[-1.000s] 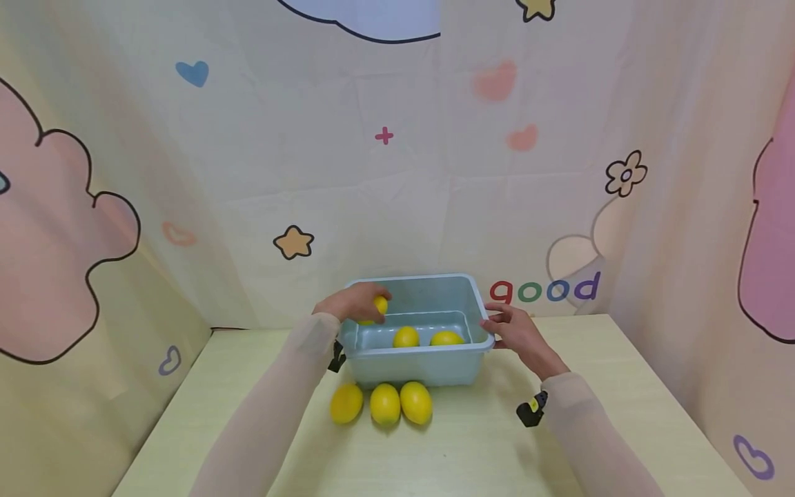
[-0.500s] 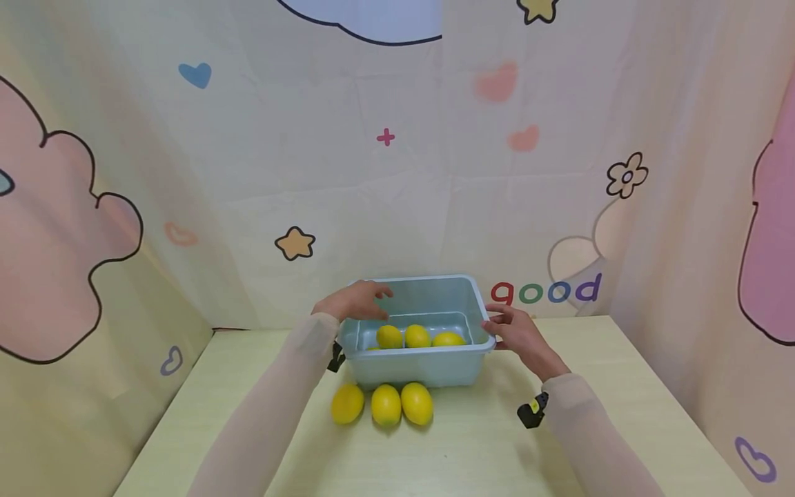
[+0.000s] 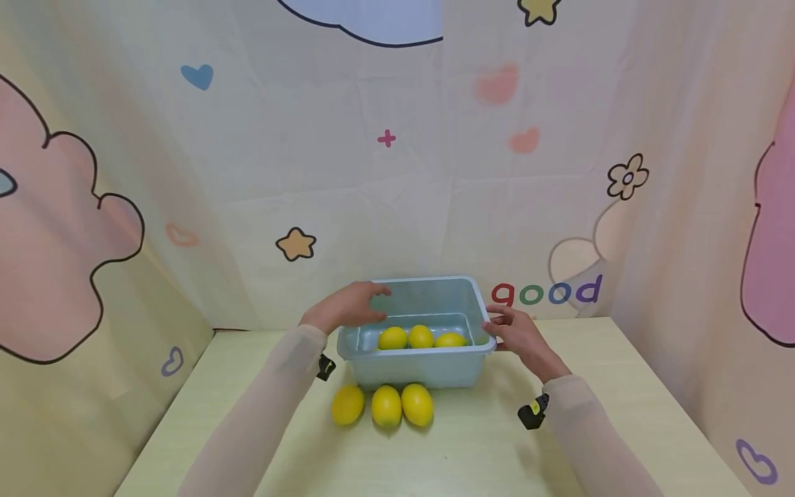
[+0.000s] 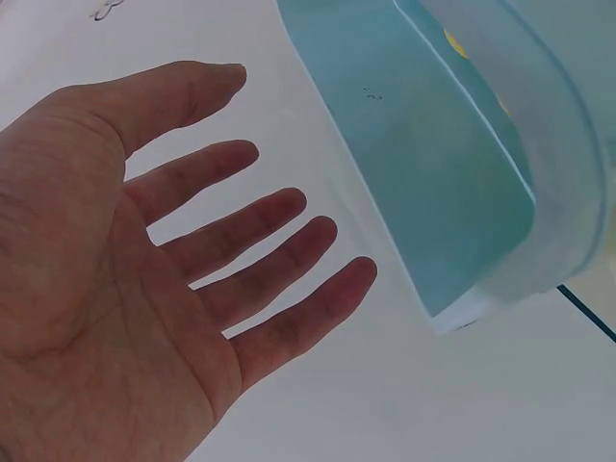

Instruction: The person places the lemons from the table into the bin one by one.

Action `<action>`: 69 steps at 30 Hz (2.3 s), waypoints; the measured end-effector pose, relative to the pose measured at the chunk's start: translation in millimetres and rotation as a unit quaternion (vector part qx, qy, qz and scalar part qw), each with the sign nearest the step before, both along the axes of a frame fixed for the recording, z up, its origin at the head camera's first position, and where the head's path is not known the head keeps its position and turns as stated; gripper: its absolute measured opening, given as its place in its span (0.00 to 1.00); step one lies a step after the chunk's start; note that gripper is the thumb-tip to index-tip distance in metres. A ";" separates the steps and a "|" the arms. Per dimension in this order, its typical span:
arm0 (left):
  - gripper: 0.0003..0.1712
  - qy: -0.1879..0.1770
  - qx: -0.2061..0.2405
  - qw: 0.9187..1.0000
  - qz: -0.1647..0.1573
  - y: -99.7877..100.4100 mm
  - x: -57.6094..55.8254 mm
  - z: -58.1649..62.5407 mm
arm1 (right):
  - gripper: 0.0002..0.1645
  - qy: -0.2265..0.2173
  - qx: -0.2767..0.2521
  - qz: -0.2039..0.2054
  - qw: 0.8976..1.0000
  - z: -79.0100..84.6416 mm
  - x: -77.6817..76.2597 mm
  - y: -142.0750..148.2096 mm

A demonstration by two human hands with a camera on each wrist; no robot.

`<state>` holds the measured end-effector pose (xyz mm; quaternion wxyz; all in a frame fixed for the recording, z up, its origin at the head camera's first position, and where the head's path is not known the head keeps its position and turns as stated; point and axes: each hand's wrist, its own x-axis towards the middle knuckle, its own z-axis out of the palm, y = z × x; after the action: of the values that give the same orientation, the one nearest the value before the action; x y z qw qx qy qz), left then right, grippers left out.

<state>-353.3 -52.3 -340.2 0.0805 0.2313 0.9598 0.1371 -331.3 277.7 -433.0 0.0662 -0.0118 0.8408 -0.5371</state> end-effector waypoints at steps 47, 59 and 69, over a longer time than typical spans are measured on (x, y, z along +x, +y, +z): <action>0.32 0.142 0.038 0.987 -0.058 -32.5 85.4 -21.4 | 0.36 0.008 0.023 -0.007 1.000 2.3 1.3 -2.7; 0.28 0.168 0.039 0.983 -0.066 -47.2 107.9 -41.5 | 0.37 0.004 0.021 -0.006 1.000 1.0 -0.2 -0.6; 0.27 0.158 0.023 0.984 -0.081 -58.2 119.8 -66.4 | 0.36 0.003 0.018 -0.007 1.000 0.8 0.1 -0.9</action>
<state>-233.4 -110.5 -406.6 -0.0665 0.3286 0.9352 0.1136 -331.2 276.8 -432.2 0.0604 -0.0066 0.8504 -0.5226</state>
